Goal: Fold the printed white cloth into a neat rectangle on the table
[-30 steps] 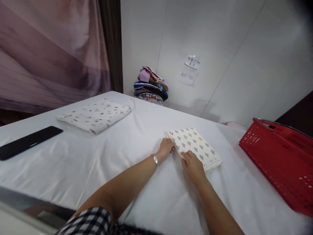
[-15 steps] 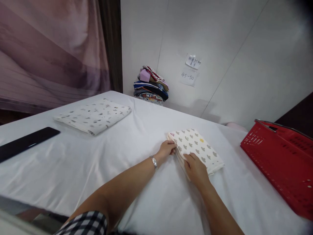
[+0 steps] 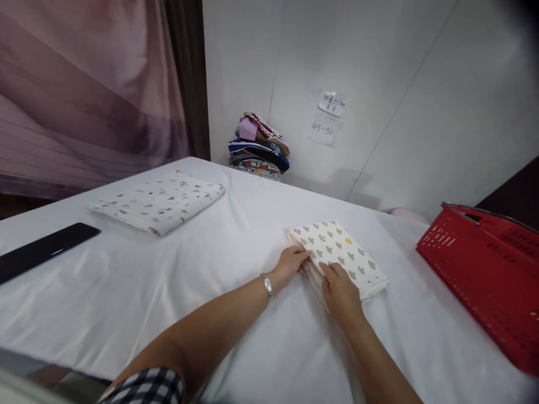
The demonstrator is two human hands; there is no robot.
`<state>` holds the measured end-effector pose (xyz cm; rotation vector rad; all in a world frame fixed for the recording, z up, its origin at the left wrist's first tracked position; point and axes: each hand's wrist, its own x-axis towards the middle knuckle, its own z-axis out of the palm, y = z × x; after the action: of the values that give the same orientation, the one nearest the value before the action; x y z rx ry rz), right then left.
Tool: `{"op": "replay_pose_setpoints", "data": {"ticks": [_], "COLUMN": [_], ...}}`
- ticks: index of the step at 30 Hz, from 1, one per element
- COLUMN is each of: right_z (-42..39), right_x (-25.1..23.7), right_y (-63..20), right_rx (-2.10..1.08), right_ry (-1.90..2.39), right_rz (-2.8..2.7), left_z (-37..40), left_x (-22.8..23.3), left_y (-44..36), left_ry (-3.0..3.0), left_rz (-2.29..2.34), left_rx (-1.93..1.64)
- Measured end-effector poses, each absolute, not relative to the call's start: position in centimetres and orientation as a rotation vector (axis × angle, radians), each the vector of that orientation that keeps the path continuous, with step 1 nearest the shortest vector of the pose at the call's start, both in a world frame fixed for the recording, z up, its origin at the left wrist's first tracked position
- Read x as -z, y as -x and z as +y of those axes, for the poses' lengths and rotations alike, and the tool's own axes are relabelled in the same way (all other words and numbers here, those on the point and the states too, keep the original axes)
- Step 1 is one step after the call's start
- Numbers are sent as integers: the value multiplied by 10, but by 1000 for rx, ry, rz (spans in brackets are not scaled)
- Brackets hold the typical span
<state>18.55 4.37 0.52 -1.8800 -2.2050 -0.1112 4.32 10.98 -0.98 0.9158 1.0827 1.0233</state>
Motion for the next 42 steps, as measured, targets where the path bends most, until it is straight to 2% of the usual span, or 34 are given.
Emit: {"op": "replay_pose_setpoints", "data": {"ticks": [42], "right_z": [44], "right_x": [-4], "right_y": [-182], "right_rx": [91], "right_ry": [1904], "right_rz": [-2316], "left_z": [119], "left_x": [17], "left_y": [-39], "left_ry": [-876], "left_rz": [1139], "left_rx": [-978]}}
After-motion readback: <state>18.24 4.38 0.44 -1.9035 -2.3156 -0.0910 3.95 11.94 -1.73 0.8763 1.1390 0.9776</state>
